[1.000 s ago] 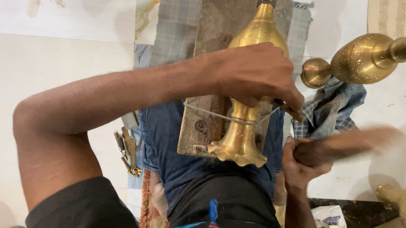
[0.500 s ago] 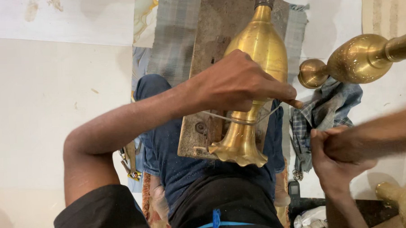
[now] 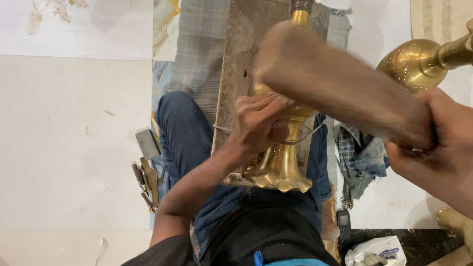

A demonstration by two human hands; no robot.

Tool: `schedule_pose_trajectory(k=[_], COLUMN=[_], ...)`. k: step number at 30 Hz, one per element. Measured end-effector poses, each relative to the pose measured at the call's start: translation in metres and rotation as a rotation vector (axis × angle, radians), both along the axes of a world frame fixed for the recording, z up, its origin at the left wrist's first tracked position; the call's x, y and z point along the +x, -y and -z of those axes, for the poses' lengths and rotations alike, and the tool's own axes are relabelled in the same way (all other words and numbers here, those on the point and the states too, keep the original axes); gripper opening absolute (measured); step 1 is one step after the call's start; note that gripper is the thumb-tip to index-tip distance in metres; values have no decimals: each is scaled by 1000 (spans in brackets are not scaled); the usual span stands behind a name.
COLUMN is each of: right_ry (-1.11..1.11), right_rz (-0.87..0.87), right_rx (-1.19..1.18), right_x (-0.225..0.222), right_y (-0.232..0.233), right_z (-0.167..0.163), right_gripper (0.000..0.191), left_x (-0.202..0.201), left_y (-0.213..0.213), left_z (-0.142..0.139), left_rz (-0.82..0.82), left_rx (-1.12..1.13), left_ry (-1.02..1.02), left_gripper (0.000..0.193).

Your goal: The person sits on the floor shaping a brass vase held on a wooden board, repeatedly rubbing and pressing the brass body with a wooden block while guiding a string around the vase, and occasionally repositioning the vase and adjusting the string.

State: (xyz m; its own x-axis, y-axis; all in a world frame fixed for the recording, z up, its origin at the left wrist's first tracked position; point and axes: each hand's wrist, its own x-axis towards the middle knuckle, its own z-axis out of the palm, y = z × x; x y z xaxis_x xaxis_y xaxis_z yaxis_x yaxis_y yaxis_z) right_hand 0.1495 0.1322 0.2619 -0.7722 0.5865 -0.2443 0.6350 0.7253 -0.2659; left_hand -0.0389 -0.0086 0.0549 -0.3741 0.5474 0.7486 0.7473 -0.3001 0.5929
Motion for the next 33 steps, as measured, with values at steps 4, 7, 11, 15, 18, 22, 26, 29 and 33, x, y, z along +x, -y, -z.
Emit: schedule_pose_trajectory(k=[4,7,11,15,18,22,26,29,33], right_ry=[247,387,221,352,602,501,772,552,703], right_rz=[9,-176,-279,-347,-473,-507,-514,-582,-634], right_rx=[34,241,235,306,526,484,529,501,619], right_x=[-21,-33,-40,-48,-56,-65,-70,-72,-74], right_y=[0,-3,-4,2,11,20,25,24,24], right_z=[-14,-18,-23,-27,-31,-42,-45,-44,-44], right_gripper=[44,44,45,42,43,46,47,57,69], left_x=[10,17,25,30,32,33,32,30,29], left_y=[-1,-4,-6,-11,-7,-5,-7,-2,-2], left_z=[21,33,42,42,38,31,24,21,18], left_rz=[-125,-129,-172,-220,-132,238,175,275,197], left_rx=[45,86,104,220,240,182,396,-65,167], left_ry=[109,151,142,214,257,521,462,522,494], left_gripper=[32,24,34,17,26,8,25,19,27])
